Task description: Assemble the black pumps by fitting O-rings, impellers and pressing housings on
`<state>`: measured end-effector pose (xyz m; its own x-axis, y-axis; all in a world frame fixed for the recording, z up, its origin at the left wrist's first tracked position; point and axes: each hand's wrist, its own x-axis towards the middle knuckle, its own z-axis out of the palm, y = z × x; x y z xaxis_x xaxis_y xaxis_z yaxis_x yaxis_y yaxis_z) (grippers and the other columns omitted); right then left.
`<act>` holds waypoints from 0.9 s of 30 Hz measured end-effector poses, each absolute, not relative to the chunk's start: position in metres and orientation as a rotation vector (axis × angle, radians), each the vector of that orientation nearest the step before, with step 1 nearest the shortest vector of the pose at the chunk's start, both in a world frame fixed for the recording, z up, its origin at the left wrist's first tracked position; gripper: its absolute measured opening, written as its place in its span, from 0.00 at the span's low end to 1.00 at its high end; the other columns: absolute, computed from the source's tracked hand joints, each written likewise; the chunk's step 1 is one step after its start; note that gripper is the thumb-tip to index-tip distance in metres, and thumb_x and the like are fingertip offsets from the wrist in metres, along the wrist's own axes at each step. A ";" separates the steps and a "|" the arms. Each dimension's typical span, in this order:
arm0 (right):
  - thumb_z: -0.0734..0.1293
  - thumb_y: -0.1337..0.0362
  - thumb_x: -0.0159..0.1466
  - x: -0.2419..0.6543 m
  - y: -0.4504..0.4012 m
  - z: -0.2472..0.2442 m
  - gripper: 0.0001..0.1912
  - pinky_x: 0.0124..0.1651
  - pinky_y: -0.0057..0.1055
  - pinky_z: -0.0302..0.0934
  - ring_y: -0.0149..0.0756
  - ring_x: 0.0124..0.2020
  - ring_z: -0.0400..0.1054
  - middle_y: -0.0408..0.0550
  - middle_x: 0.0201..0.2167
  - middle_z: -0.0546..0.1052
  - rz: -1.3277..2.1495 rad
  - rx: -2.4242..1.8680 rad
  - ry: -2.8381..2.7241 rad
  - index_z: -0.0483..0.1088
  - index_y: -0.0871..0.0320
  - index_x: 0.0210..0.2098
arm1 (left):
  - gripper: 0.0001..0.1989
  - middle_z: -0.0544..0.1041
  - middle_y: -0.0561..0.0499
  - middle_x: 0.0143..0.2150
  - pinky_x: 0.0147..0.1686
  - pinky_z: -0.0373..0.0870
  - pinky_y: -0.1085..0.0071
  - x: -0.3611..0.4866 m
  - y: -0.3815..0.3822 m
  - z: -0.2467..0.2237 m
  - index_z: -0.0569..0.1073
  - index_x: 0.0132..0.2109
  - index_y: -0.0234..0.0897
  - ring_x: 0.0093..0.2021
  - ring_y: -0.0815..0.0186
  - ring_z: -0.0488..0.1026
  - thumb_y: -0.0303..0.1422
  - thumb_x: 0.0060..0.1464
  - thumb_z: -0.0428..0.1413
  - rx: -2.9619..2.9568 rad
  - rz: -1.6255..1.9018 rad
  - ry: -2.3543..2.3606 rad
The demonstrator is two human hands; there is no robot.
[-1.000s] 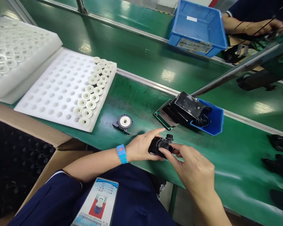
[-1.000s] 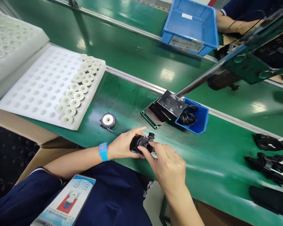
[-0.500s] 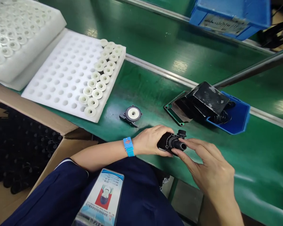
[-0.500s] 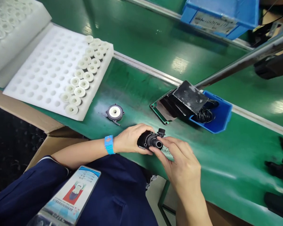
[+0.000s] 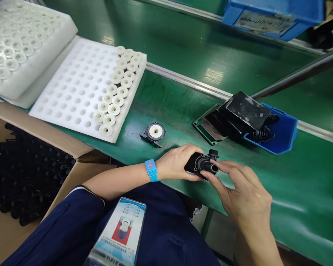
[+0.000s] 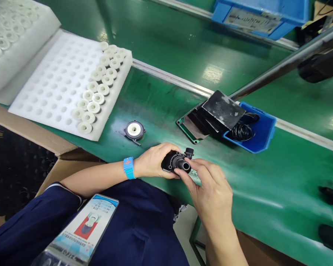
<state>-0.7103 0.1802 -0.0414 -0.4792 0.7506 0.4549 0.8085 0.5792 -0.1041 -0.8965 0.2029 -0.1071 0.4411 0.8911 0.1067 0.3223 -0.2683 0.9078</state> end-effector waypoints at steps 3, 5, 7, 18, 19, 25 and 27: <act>0.70 0.58 0.66 -0.709 0.180 -0.042 0.12 0.42 0.29 0.65 0.30 0.40 0.72 0.46 0.39 0.76 -0.169 -1.227 -2.358 0.70 0.58 0.45 | 0.31 0.75 0.47 0.50 0.54 0.71 0.58 -0.897 0.203 -0.107 0.66 0.51 0.42 0.53 0.54 0.74 0.43 0.44 0.69 1.815 0.805 1.035; 0.70 0.58 0.65 -0.708 0.181 -0.042 0.13 0.43 0.29 0.66 0.30 0.40 0.72 0.47 0.39 0.77 -0.164 -1.215 -2.358 0.70 0.58 0.45 | 0.31 0.75 0.47 0.50 0.54 0.71 0.58 -0.898 0.204 -0.106 0.67 0.52 0.41 0.53 0.54 0.74 0.44 0.45 0.69 1.813 0.795 1.028; 0.70 0.58 0.65 -0.708 0.182 -0.043 0.13 0.45 0.29 0.66 0.31 0.40 0.72 0.47 0.39 0.76 -0.149 -1.199 -2.349 0.70 0.59 0.45 | 0.32 0.76 0.46 0.51 0.55 0.71 0.57 -0.898 0.206 -0.105 0.68 0.52 0.41 0.54 0.53 0.74 0.46 0.43 0.70 1.799 0.797 1.005; 0.68 0.58 0.67 -0.706 0.183 -0.049 0.12 0.45 0.29 0.69 0.32 0.41 0.72 0.49 0.39 0.76 -0.057 -1.121 -2.231 0.71 0.61 0.44 | 0.31 0.78 0.46 0.52 0.53 0.72 0.59 -0.897 0.203 -0.098 0.68 0.54 0.41 0.52 0.55 0.76 0.43 0.45 0.69 1.704 0.867 0.955; 0.68 0.58 0.67 -0.706 0.183 -0.049 0.11 0.44 0.29 0.69 0.31 0.41 0.72 0.49 0.39 0.77 -0.063 -1.117 -2.225 0.71 0.60 0.43 | 0.31 0.78 0.46 0.52 0.53 0.72 0.59 -0.897 0.202 -0.096 0.68 0.54 0.41 0.51 0.55 0.76 0.43 0.45 0.69 1.708 0.871 0.960; 0.66 0.58 0.68 -0.706 0.181 -0.051 0.10 0.42 0.29 0.71 0.32 0.40 0.74 0.49 0.37 0.77 -0.062 -1.128 -2.166 0.73 0.60 0.41 | 0.29 0.78 0.47 0.50 0.53 0.72 0.60 -0.894 0.200 -0.093 0.70 0.52 0.40 0.51 0.56 0.76 0.42 0.45 0.68 1.715 0.874 1.007; 0.66 0.58 0.69 -0.708 0.180 -0.050 0.10 0.42 0.28 0.72 0.32 0.40 0.74 0.49 0.38 0.77 -0.061 -1.120 -2.146 0.73 0.59 0.41 | 0.28 0.78 0.47 0.50 0.53 0.72 0.60 -0.893 0.197 -0.091 0.70 0.52 0.40 0.50 0.57 0.76 0.42 0.45 0.68 1.711 0.873 1.039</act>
<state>-0.7079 0.1803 -0.0501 -0.3770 0.7017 0.6046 0.7347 0.6240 -0.2661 -0.8932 0.1968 -0.0912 0.3921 0.9140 0.1040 0.2602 -0.2186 0.9405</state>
